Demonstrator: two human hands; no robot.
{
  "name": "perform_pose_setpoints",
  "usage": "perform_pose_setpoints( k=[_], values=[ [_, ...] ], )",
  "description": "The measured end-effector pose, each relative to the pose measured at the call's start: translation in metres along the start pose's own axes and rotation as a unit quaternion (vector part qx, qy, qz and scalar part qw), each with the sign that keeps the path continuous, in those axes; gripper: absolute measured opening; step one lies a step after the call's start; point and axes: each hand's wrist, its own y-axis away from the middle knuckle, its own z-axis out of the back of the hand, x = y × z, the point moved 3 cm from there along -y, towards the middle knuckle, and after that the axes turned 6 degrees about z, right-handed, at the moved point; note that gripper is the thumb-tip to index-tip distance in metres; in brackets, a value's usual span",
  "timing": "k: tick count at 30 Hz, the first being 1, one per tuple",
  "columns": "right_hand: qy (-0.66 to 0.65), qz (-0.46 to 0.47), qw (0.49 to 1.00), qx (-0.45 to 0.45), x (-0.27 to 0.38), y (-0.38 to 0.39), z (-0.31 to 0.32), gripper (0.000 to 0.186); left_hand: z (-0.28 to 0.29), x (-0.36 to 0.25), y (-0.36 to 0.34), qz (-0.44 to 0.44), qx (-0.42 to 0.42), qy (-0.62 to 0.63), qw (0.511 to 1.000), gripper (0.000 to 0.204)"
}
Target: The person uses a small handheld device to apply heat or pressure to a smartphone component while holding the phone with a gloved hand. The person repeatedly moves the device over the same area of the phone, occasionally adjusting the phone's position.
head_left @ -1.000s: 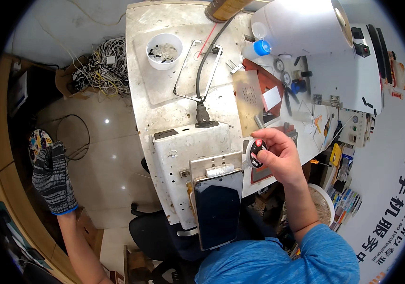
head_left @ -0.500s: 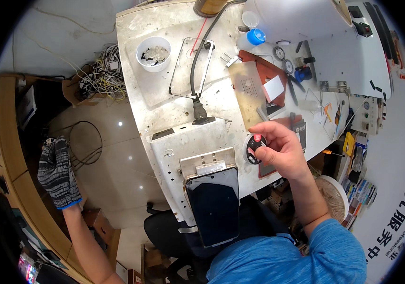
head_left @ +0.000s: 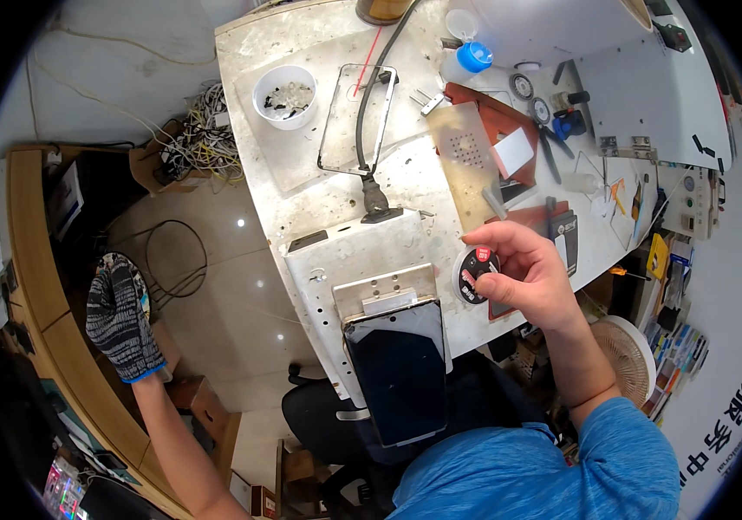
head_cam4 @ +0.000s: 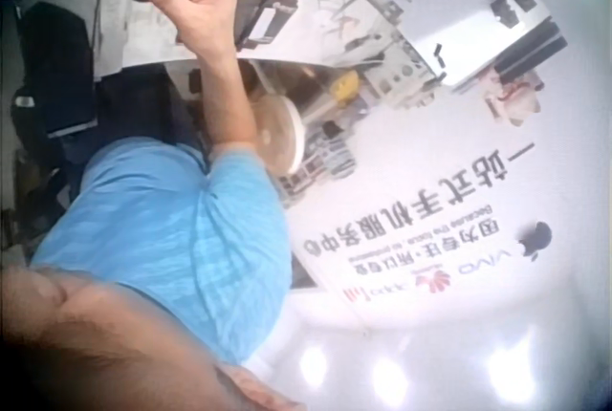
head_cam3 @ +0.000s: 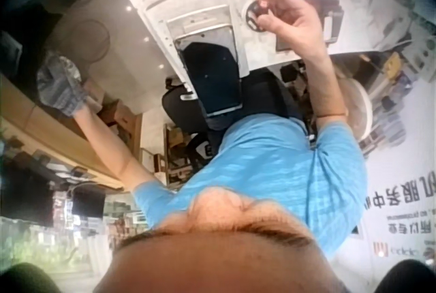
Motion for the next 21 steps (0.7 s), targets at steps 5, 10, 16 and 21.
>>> perform_pose_setpoints(
  k=[5,10,16,21],
  values=[
    [0.005,0.004,1.0,-0.012,0.001,0.001,0.0,0.041,0.002,-0.002,0.003,-0.03,-0.008,-0.067,0.997,0.02],
    [0.005,0.007,1.0,-0.01,0.002,0.001,0.001,0.041,0.007,-0.004,0.001,-0.05,-0.031,-0.103,0.993,0.02],
    [0.007,0.004,1.0,0.0,0.003,0.003,0.0,0.042,-0.003,-0.011,0.0,-0.021,-0.031,-0.063,0.997,0.02],
    [0.003,-0.004,1.0,-0.001,0.009,0.004,-0.004,0.041,-0.004,-0.011,-0.003,-0.013,-0.032,-0.021,0.999,0.021]
  ],
)
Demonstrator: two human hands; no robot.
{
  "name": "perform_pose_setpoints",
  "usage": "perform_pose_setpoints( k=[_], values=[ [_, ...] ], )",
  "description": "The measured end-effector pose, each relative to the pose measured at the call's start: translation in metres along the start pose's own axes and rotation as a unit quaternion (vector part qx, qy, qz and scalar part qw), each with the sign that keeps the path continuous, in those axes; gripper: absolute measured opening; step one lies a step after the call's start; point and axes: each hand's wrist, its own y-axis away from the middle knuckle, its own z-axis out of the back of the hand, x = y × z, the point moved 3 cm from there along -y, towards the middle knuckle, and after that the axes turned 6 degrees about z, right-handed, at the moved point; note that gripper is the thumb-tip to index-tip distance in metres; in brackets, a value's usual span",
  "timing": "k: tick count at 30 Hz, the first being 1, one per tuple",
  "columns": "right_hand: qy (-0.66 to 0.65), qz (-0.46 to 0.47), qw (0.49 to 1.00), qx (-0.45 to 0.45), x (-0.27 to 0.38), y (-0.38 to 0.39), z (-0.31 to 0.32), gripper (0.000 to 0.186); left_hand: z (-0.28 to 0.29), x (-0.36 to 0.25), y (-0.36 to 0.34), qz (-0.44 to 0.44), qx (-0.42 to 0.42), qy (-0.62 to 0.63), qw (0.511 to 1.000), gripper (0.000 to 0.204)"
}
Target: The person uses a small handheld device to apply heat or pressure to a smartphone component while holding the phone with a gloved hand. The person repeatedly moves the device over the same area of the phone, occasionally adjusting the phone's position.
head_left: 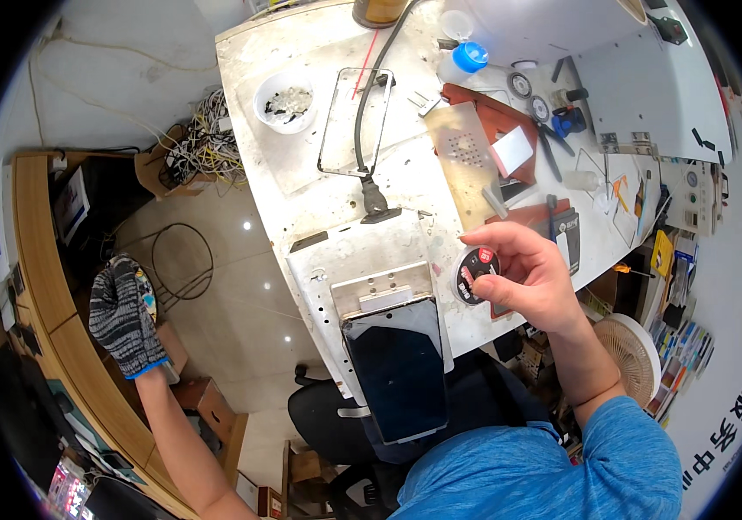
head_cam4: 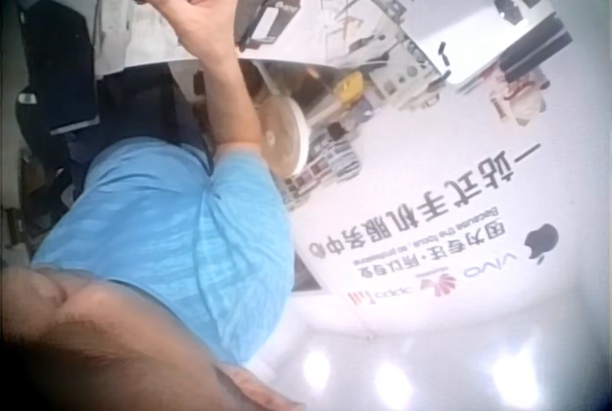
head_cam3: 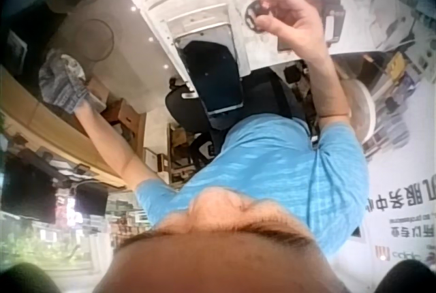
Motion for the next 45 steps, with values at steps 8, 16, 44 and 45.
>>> perform_pose_setpoints(
  k=[8,16,44,45],
  values=[
    [0.013,-0.01,1.0,0.0,0.0,-0.002,-0.003,0.042,-0.006,-0.023,0.003,-0.003,-0.013,-0.012,1.0,0.017],
    [0.036,0.01,0.999,-0.02,-0.009,-0.003,-0.001,0.041,0.03,0.01,0.021,-0.034,0.001,-0.057,0.998,0.022],
    [0.085,0.005,0.993,-0.079,-0.01,0.0,-0.001,0.045,0.0,0.089,0.152,0.196,0.224,-0.078,0.951,0.021],
    [0.084,0.004,0.993,-0.08,-0.01,0.0,-0.001,0.045,0.002,0.094,0.155,0.196,0.244,-0.107,0.944,0.021]
  ],
)
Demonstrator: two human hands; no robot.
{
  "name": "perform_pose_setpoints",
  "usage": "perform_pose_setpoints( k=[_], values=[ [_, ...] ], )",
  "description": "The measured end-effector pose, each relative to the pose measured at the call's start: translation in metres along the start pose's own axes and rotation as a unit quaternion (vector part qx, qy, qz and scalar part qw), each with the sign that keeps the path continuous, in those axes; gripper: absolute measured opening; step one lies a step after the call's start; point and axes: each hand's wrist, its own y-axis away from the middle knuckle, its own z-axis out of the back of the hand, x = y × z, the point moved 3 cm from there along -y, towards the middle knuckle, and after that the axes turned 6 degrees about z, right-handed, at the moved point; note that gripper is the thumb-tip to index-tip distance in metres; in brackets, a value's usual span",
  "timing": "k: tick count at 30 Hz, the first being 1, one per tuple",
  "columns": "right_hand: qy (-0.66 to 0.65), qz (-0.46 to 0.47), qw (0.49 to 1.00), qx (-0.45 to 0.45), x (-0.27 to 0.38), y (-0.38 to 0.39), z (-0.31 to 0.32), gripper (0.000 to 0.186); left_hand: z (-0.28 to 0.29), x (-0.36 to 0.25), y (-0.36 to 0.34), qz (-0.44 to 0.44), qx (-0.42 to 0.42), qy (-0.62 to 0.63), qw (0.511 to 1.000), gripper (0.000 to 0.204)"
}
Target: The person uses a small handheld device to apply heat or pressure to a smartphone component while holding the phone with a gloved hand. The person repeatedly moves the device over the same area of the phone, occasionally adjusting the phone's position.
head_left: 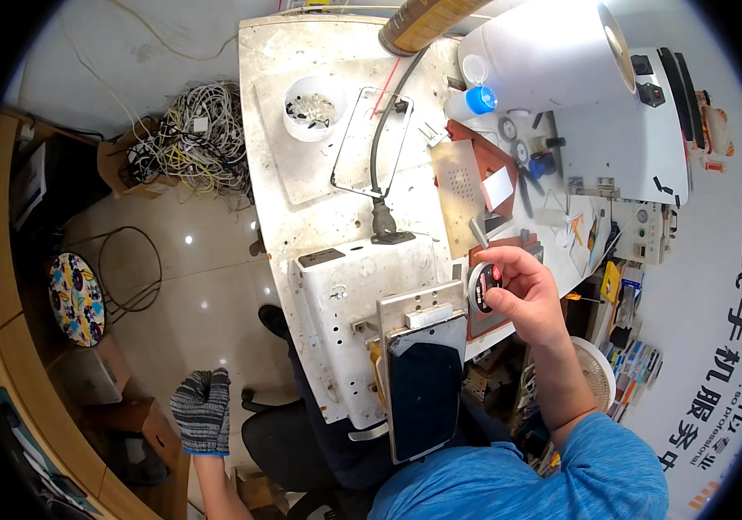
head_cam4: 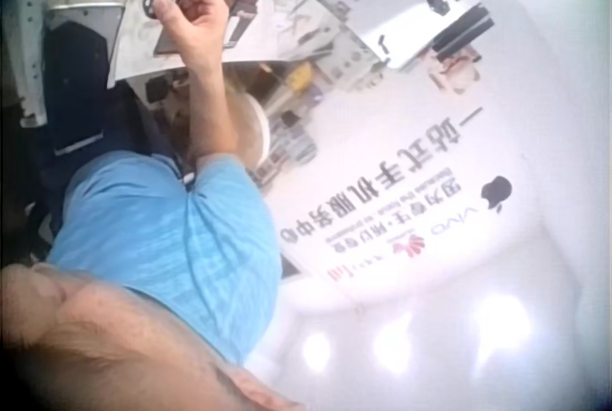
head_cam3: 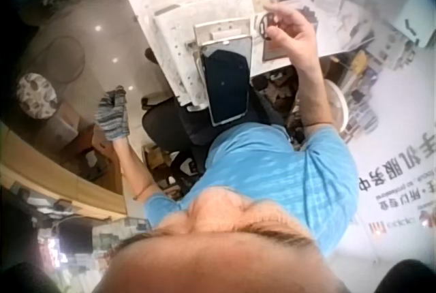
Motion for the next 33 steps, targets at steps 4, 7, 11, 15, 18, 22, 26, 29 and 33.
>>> perform_pose_setpoints(
  k=[4,7,11,15,18,22,26,29,33],
  values=[
    [0.002,-0.011,1.0,0.01,0.002,0.001,-0.001,0.043,-0.004,0.009,0.008,0.026,0.029,0.031,0.999,0.022],
    [0.01,-0.013,1.0,0.004,0.004,0.001,-0.002,0.043,-0.007,0.005,0.017,0.012,0.036,0.029,0.999,0.025],
    [0.025,-0.017,1.0,0.001,0.004,0.001,-0.001,0.043,-0.009,0.009,0.025,0.006,0.062,-0.007,0.998,0.031],
    [0.03,-0.008,1.0,-0.004,0.005,0.002,-0.001,0.043,-0.013,0.029,0.032,-0.01,0.1,-0.054,0.994,0.02],
    [0.027,-0.008,1.0,-0.001,0.005,0.001,-0.002,0.044,-0.017,0.034,0.037,-0.039,0.1,-0.058,0.993,0.022],
    [0.018,-0.017,1.0,-0.01,0.004,0.003,-0.005,0.042,-0.019,0.04,0.038,-0.06,0.08,0.003,0.995,0.017],
    [0.013,-0.017,1.0,-0.017,0.007,0.003,-0.009,0.041,-0.004,0.031,0.016,-0.013,0.021,0.108,0.994,0.014],
    [0.006,-0.018,1.0,-0.02,0.012,0.005,-0.01,0.039,0.019,0.0,-0.013,0.019,-0.051,0.162,0.985,0.016],
    [0.0,-0.02,1.0,-0.022,0.009,0.005,-0.004,0.039,0.049,-0.042,-0.043,0.084,0.079,0.286,0.951,0.02]
  ],
)
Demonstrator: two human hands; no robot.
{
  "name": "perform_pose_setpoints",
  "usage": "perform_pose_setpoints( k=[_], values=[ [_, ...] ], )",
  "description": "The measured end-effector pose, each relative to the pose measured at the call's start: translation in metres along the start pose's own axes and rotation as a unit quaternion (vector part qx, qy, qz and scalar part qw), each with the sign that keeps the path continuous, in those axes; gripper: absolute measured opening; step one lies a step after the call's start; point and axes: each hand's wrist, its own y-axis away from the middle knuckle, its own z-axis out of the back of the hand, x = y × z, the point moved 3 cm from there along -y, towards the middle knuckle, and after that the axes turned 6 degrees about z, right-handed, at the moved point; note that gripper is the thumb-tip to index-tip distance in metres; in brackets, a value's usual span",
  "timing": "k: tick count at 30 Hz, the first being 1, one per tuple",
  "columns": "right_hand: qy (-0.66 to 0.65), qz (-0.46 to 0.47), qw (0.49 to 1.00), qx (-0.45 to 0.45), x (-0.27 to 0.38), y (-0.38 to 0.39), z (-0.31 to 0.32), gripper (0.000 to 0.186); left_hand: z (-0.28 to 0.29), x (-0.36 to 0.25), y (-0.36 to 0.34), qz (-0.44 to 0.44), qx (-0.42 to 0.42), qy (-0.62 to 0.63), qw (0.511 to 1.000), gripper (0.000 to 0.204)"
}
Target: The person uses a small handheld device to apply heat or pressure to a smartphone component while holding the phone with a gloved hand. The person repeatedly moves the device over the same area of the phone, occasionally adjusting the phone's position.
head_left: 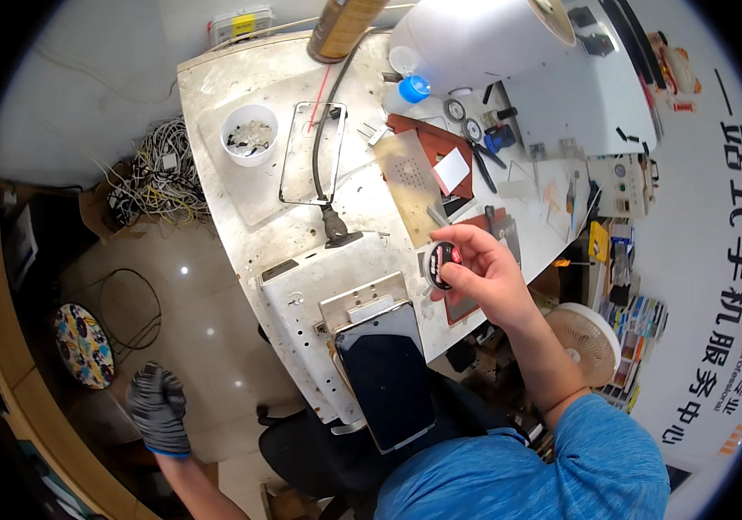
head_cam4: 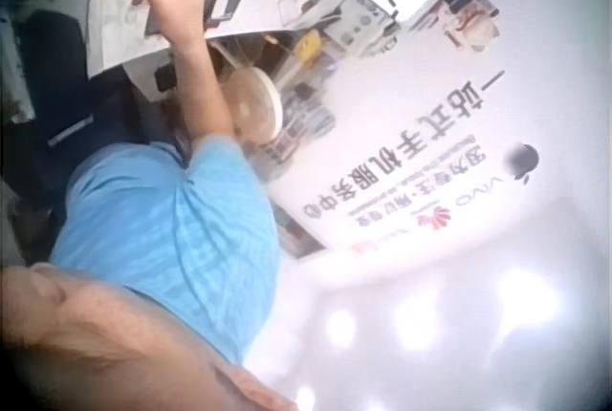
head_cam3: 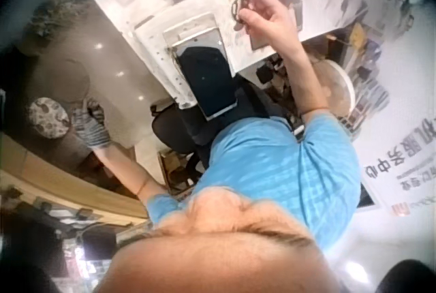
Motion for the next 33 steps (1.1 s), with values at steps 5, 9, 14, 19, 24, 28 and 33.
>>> perform_pose_setpoints(
  k=[5,9,14,19,24,28,33],
  values=[
    [-0.037,0.001,0.999,0.0,-0.007,0.0,0.002,0.039,-0.017,-0.046,-0.007,-0.014,0.31,0.488,0.816,0.034],
    [-0.077,0.01,0.997,-0.013,-0.017,0.001,-0.003,0.04,-0.085,-0.101,0.011,-0.051,0.353,0.663,0.659,0.053],
    [-0.101,0.028,0.994,-0.031,-0.023,0.004,-0.007,0.039,-0.145,-0.101,0.014,-0.477,0.054,0.048,0.876,0.052],
    [-0.128,0.03,0.991,-0.03,-0.029,0.013,-0.003,0.039,-0.143,-0.111,0.044,-0.56,0.108,-0.542,0.618,0.03],
    [-0.141,0.03,0.99,-0.005,-0.032,0.011,-0.002,0.04,-0.13,-0.111,0.059,-0.53,0.099,-0.655,0.529,0.016],
    [-0.141,0.029,0.99,0.015,-0.032,0.012,-0.003,0.041,-0.133,-0.113,0.056,-0.484,0.025,-0.606,0.631,0.022],
    [-0.134,0.031,0.99,0.036,-0.029,0.017,0.0,0.041,-0.151,-0.11,0.053,-0.485,-0.035,-0.512,0.709,0.025]
  ],
)
